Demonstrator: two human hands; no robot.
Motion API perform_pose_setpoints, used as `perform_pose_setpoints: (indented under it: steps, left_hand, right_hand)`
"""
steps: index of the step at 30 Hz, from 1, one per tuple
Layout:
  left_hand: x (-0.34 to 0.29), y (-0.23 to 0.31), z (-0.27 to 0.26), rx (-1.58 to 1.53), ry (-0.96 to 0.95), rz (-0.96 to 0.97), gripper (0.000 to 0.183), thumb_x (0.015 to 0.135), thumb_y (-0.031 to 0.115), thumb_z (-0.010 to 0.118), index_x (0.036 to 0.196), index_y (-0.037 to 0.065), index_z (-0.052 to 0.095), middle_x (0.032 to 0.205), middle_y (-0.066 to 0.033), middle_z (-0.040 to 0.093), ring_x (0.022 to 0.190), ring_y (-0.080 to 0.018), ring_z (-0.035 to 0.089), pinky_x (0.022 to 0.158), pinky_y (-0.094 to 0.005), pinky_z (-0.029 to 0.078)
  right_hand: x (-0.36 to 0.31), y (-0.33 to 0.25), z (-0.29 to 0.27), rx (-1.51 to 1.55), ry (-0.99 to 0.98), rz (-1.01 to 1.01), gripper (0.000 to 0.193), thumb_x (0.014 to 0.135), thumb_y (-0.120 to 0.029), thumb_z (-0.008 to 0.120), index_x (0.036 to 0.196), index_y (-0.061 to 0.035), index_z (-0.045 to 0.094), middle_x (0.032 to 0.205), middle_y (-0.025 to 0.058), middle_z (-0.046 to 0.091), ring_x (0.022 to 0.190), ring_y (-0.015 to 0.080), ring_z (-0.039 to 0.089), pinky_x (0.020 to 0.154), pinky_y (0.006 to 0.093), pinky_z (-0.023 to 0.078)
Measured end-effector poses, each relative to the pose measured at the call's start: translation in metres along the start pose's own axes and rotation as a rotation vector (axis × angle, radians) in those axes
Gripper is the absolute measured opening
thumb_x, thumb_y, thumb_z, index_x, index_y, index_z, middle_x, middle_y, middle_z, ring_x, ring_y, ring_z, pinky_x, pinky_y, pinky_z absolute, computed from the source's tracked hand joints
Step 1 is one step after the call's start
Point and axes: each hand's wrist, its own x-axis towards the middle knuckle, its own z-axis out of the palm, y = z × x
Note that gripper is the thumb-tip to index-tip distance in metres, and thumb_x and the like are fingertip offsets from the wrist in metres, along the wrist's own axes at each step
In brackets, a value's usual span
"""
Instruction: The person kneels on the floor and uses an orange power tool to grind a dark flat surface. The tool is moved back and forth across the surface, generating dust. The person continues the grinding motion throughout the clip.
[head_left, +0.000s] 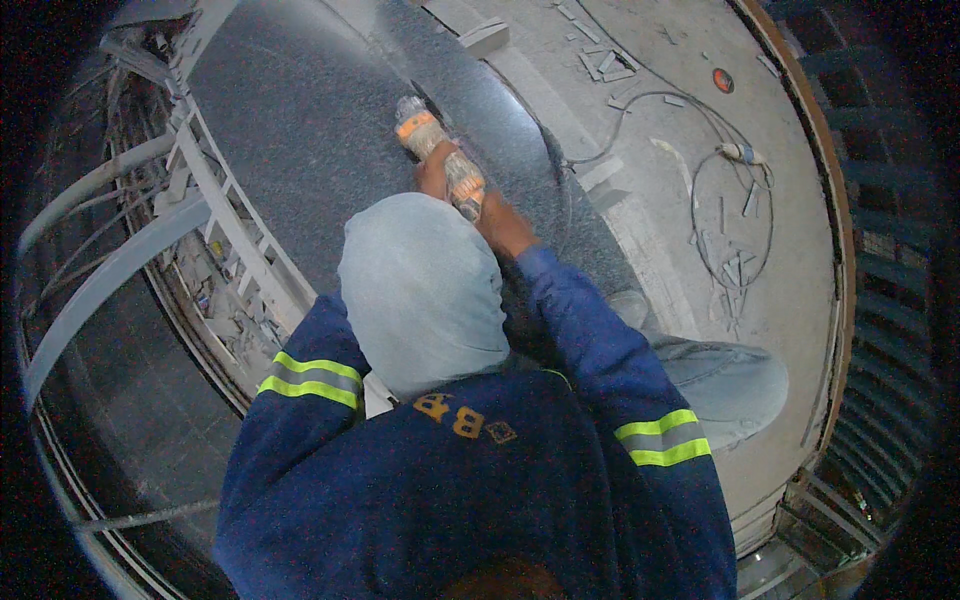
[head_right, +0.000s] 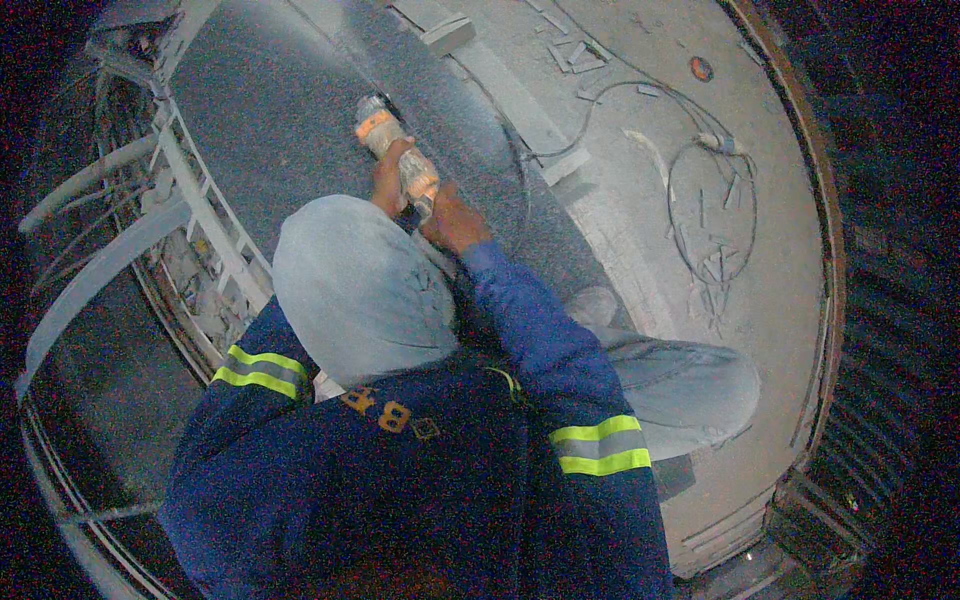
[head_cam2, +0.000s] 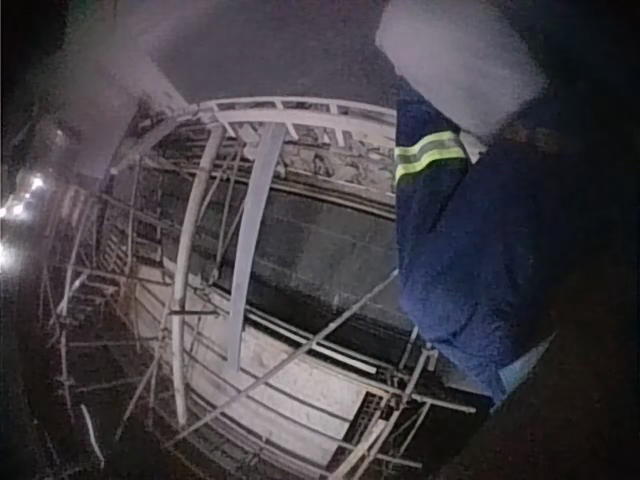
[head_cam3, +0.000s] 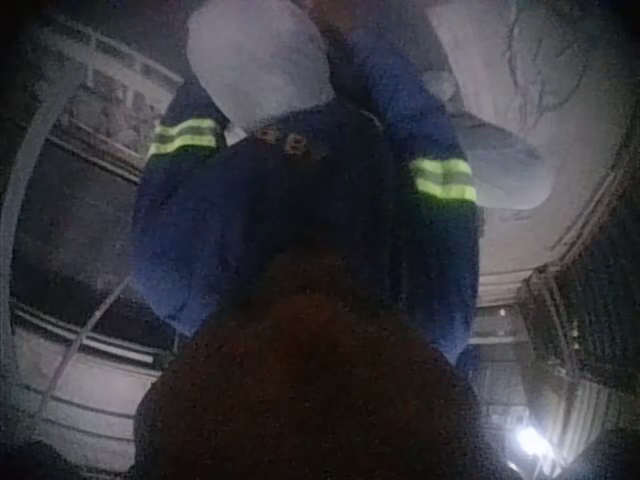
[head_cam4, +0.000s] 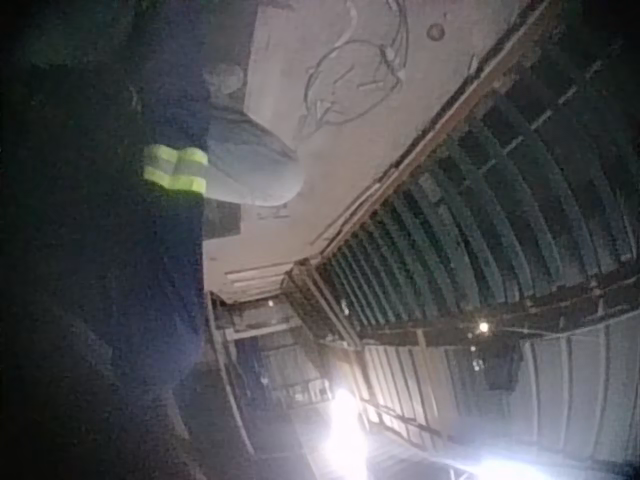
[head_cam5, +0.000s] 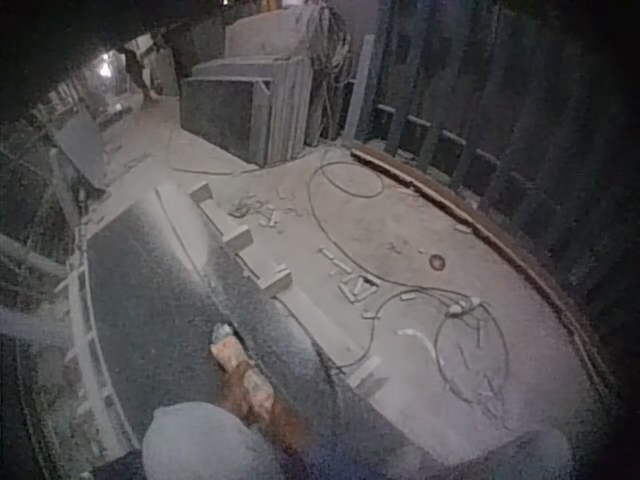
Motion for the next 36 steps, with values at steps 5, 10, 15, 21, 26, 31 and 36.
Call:
perform_pose_setpoints:
  steps: [5, 10, 15, 21, 26, 31, 36]
  left_hand:
    - [0.042, 0.006, -0.018, 0.001, -0.043, 0.047, 0.029, 0.08, 0.029, 0.066, 0.096, 0.006, 0.055, 0.074, -0.0081, 0.059, 0.062, -0.024, 0.063, 0.059, -0.0384, 0.056]
    - [0.049, 0.012, -0.018, 0.02, -0.076, 0.021, 0.029, 0.08, 0.03, 0.065, 0.094, 0.007, 0.054, 0.074, -0.0084, 0.059, 0.063, -0.0243, 0.063, 0.059, -0.039, 0.056]
    - [0.026, 0.001, -0.012, -0.026, -0.043, -0.059, 0.032, 0.079, 0.032, 0.066, 0.095, 0.006, 0.054, 0.075, -0.0084, 0.059, 0.063, -0.0254, 0.063, 0.06, -0.0402, 0.055]
    - [-0.004, -0.005, -0.001, 0.016, 0.013, -0.029, 0.033, 0.079, 0.029, 0.068, 0.097, 0.005, 0.054, 0.077, -0.0089, 0.06, 0.065, -0.025, 0.064, 0.061, -0.0408, 0.056]
    - [0.028, -0.011, -0.011, 0.001, -0.002, 0.025, 0.034, 0.079, 0.03, 0.068, 0.097, 0.005, 0.054, 0.077, -0.0088, 0.06, 0.065, -0.0245, 0.064, 0.061, -0.0409, 0.057]
    - [0.044, 0.001, -0.018, 0.012, -0.022, 0.007, 0.034, 0.079, 0.03, 0.067, 0.098, 0.005, 0.055, 0.077, -0.0089, 0.061, 0.064, -0.025, 0.064, 0.06, -0.0408, 0.057]
    - [0.046, -0.007, -0.024, -0.004, -0.02, -0.032, 0.03, 0.081, 0.029, 0.066, 0.097, 0.006, 0.054, 0.077, -0.0092, 0.061, 0.065, -0.026, 0.064, 0.06, -0.0407, 0.056]
  right_hand:
    - [0.029, -0.006, 0.001, 0.052, -0.03, -0.172, 0.077, 0.069, -0.04, 0.078, 0.12, 0.0077, 0.046, 0.114, 0.0303, 0.061, 0.108, 0.0435, 0.06, 0.091, 0.0485, 0.048]
    - [0.038, -0.011, 0.002, 0.018, 0.023, -0.162, 0.08, 0.069, -0.046, 0.079, 0.118, 0.0089, 0.047, 0.112, 0.0317, 0.061, 0.107, 0.0448, 0.061, 0.089, 0.0472, 0.049]
    - [0.015, -0.006, -0.006, -0.003, -0.026, -0.11, 0.07, 0.068, -0.029, 0.076, 0.121, 0.0054, 0.047, 0.119, 0.0284, 0.059, 0.111, 0.041, 0.059, 0.09, 0.0478, 0.05]
    - [-0.011, 0.009, -0.004, 0.014, 0.008, -0.088, 0.071, 0.071, -0.028, 0.075, 0.126, 0.004, 0.042, 0.115, 0.0281, 0.06, 0.108, 0.0435, 0.059, 0.089, 0.0476, 0.05]
    - [0.006, 0.001, -0.005, -0.033, -0.034, -0.079, 0.066, 0.075, -0.028, 0.071, 0.125, 0.004, 0.044, 0.116, 0.0278, 0.06, 0.107, 0.0436, 0.06, 0.091, 0.0483, 0.05]
    - [0.021, -0.011, -0.006, 0.011, -0.036, -0.105, 0.066, 0.073, -0.033, 0.073, 0.119, 0.0051, 0.048, 0.113, 0.0278, 0.061, 0.106, 0.0429, 0.061, 0.09, 0.0484, 0.049]
    - [0.014, -0.011, -0.008, -0.048, -0.038, -0.083, 0.061, 0.073, -0.026, 0.071, 0.121, 0.0043, 0.048, 0.116, 0.0268, 0.061, 0.106, 0.0418, 0.061, 0.091, 0.048, 0.05]
